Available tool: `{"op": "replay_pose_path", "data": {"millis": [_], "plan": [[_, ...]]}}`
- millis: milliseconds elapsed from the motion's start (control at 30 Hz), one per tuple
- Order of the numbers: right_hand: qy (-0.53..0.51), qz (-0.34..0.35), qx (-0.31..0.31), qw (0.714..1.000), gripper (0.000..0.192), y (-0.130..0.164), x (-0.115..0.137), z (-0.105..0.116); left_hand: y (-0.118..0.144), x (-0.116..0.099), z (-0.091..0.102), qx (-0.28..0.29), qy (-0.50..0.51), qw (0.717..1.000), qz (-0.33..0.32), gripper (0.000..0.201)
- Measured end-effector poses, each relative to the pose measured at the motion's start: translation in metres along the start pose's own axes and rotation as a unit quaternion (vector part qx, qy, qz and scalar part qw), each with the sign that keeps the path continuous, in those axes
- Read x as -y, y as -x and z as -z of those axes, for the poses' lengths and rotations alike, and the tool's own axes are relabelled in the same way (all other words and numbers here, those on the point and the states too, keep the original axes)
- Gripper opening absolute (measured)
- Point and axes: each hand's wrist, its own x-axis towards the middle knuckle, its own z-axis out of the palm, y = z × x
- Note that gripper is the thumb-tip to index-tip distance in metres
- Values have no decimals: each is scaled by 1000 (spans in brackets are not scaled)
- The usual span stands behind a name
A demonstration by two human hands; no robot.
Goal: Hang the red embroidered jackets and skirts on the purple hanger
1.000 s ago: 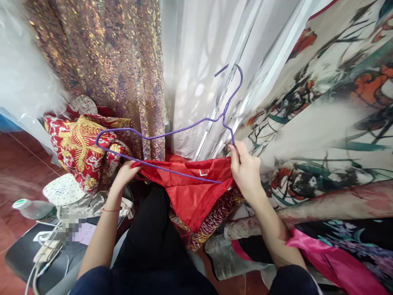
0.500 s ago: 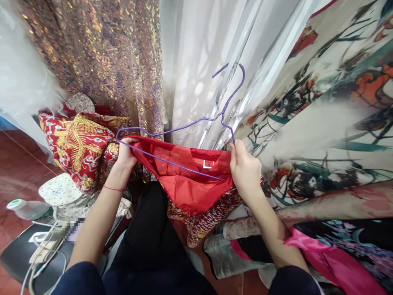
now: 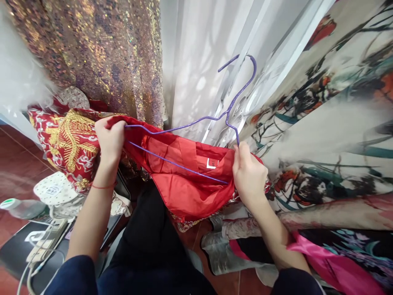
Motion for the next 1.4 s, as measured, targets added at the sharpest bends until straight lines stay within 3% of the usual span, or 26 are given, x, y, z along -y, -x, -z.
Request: {"op": "replay_pose_path", "data": {"millis": [67, 133, 367, 533, 700, 867, 933, 1033, 1067, 1133, 1233, 1300, 1400], "plan": [[-22, -2, -1, 1000, 43, 0, 1, 0, 6, -11, 1, -41, -137, 986, -85, 22], [-56, -7, -3, 998, 43, 0, 2, 1, 10, -15, -1, -52, -248, 960, -123, 26], [-192, 11, 37, 981, 30, -2, -3, 17, 8, -8, -24, -32, -323, 944, -60, 11], [-201, -6, 45, 979, 26, 1, 0, 19, 16, -11, -38, -30, -265, 962, -57, 14], [-206, -25, 58, 976, 27, 3, 1, 18, 18, -6, -36, -58, -84, 994, -36, 15], [-221, -20, 56, 973, 23, 1, 2, 20, 38, -15, -40, -66, -7, 997, -36, 15], [-234, -16, 64, 970, 23, 2, 9, 18, 62, -32, -54, -11, 9, 998, -62, 13], [-242, -21, 71, 968, 26, 4, 17, 14, 99, -68, -80, 189, 53, 969, -147, 11], [-237, -22, 68, 969, 27, 4, 18, 12, 106, -80, -86, 228, 74, 956, -170, 12], [-226, -22, 62, 972, 28, 4, 15, 9, 109, -98, -90, 195, 118, 961, -155, 13], [-232, -15, 70, 970, 28, 2, 8, 4, 88, -103, -74, 98, 155, 982, -54, 11], [-240, -22, 67, 968, 28, 1, 5, 0, 66, -91, -56, 43, 149, 988, -7, 14], [-237, -36, 56, 969, 29, 1, 7, -5, 37, -62, -29, -15, 128, 992, 11, 19]]}}
